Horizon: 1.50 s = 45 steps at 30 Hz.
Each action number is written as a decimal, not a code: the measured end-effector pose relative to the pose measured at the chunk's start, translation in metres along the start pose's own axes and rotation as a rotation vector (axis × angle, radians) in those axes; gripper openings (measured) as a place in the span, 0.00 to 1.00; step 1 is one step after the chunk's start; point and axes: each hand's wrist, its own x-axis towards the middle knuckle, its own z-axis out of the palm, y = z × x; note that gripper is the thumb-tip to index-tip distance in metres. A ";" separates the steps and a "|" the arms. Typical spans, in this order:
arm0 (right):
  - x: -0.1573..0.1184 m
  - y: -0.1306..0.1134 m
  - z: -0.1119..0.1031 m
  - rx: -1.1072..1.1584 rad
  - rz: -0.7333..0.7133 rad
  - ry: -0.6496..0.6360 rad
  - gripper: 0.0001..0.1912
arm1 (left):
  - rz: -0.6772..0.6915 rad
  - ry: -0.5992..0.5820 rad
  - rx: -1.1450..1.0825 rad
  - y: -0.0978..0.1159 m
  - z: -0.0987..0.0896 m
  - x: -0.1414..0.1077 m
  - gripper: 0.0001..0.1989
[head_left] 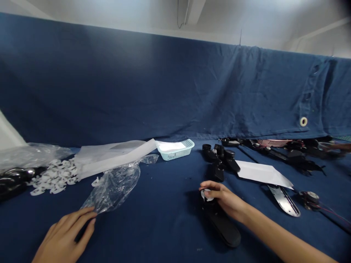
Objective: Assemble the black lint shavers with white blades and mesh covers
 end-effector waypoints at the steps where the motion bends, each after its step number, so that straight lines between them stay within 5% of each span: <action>1: 0.001 0.000 0.000 0.009 0.005 0.009 0.18 | 0.006 -0.010 0.007 0.002 -0.002 0.001 0.13; 17: 0.012 -0.002 0.001 -0.022 0.052 0.105 0.09 | -0.192 0.066 -0.204 0.041 -0.032 0.021 0.10; 21: 0.004 -0.005 0.007 -0.057 0.047 0.072 0.10 | -0.280 0.121 -0.367 0.082 -0.048 0.049 0.12; 25: -0.006 -0.007 0.016 -0.060 0.018 0.075 0.11 | -0.188 -0.026 -0.604 0.150 -0.059 0.076 0.14; 29: -0.007 0.000 0.022 -0.027 -0.053 0.173 0.13 | -0.002 -0.287 -0.786 0.221 -0.042 0.085 0.17; 32: -0.002 0.008 0.027 -0.008 -0.138 0.250 0.12 | -0.013 -0.403 -0.857 0.259 -0.013 0.090 0.38; 34: 0.004 0.011 0.030 0.001 -0.192 0.276 0.10 | -0.045 -0.443 -0.896 0.276 0.007 0.097 0.41; 39: 0.016 0.010 0.030 0.029 -0.321 0.252 0.11 | -0.061 -0.413 -1.029 0.292 0.038 0.119 0.31; 45: 0.003 0.011 0.026 0.030 -0.294 0.105 0.21 | -0.002 -0.267 -1.121 0.283 0.040 0.118 0.29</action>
